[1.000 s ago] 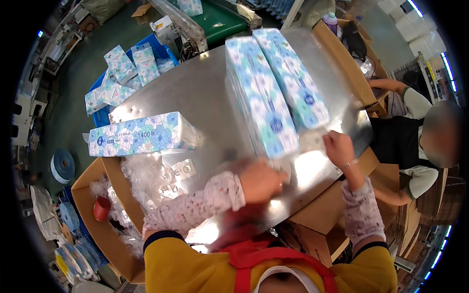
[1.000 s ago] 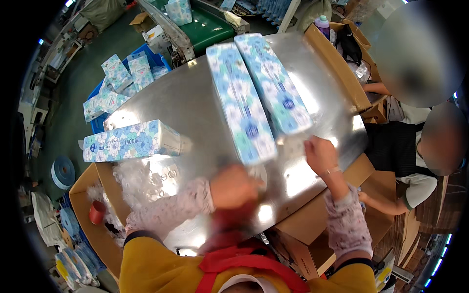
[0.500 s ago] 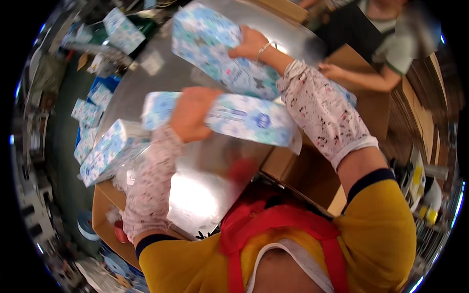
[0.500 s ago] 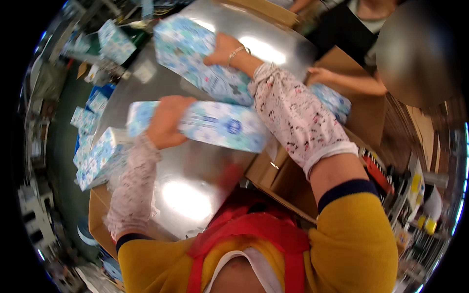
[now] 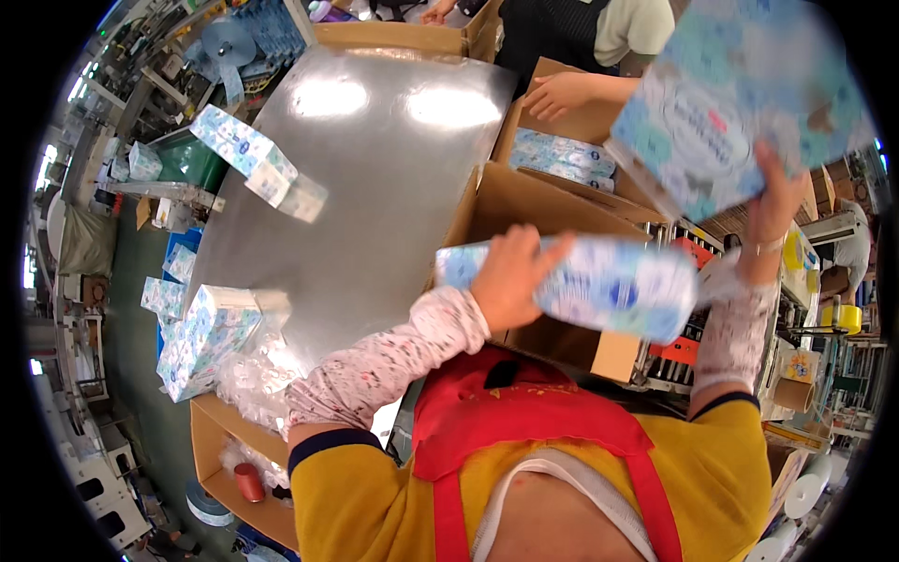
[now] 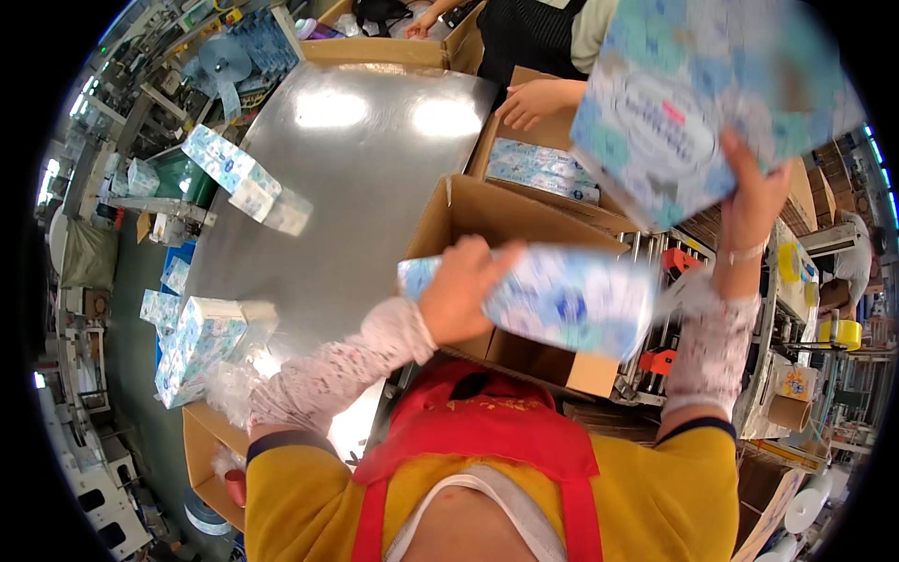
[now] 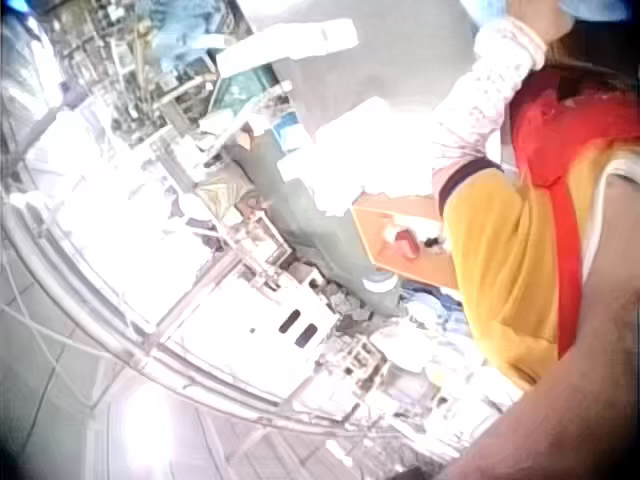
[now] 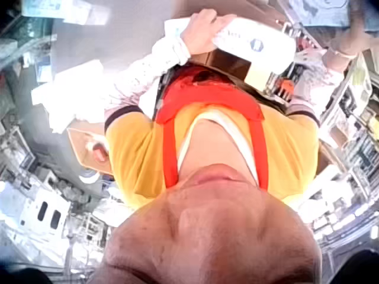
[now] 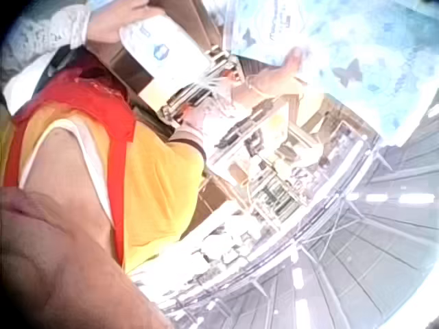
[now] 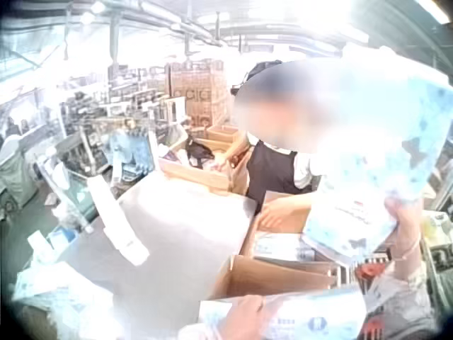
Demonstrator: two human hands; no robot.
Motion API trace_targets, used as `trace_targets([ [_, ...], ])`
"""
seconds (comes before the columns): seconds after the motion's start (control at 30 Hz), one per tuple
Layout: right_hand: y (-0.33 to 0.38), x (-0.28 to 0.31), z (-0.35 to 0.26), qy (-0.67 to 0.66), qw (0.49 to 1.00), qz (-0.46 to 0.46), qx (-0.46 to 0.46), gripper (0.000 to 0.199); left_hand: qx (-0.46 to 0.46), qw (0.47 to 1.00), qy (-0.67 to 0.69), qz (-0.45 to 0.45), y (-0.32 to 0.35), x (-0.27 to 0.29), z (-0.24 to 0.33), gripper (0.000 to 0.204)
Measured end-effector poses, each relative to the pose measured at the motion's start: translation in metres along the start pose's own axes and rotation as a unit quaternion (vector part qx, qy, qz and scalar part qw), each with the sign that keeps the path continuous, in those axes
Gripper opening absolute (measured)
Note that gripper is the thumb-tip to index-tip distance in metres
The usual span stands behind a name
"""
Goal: The person packs stacks of blue and white tissue paper packages into brown cardboard boxes on a metal table. They arrange the packages neatly inside the boxes and then close the flaps to seal them. A coworker is visible in the background performing similar packing tasks.
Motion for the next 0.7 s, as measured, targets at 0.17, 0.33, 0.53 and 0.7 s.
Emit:
trace_targets([
  [0.17,0.147,-0.025,0.044,0.093,0.971,-0.163,-0.149,0.063,0.089,0.933,-0.141,-0.32,0.11,-0.192,-0.039,0.065],
  [0.33,0.269,-0.098,0.13,0.317,0.865,-0.388,-0.031,0.078,0.11,0.894,-0.24,-0.361,0.148,-0.282,-0.101,0.037],
  [0.53,0.436,-0.179,0.318,0.379,0.755,-0.534,-0.02,0.056,0.18,0.821,-0.052,-0.538,0.124,-0.267,-0.075,0.055],
  [0.7,0.509,-0.205,0.33,0.195,0.706,-0.631,-0.255,0.056,0.122,0.969,0.211,-0.032,0.086,-0.038,-0.047,0.037],
])
Point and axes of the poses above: each hand's wrist, its own y-axis away from the middle knuckle, its own x-axis out of the back of the hand, z = x × y, the point moved 10 cm from there along -y, towards the middle knuckle
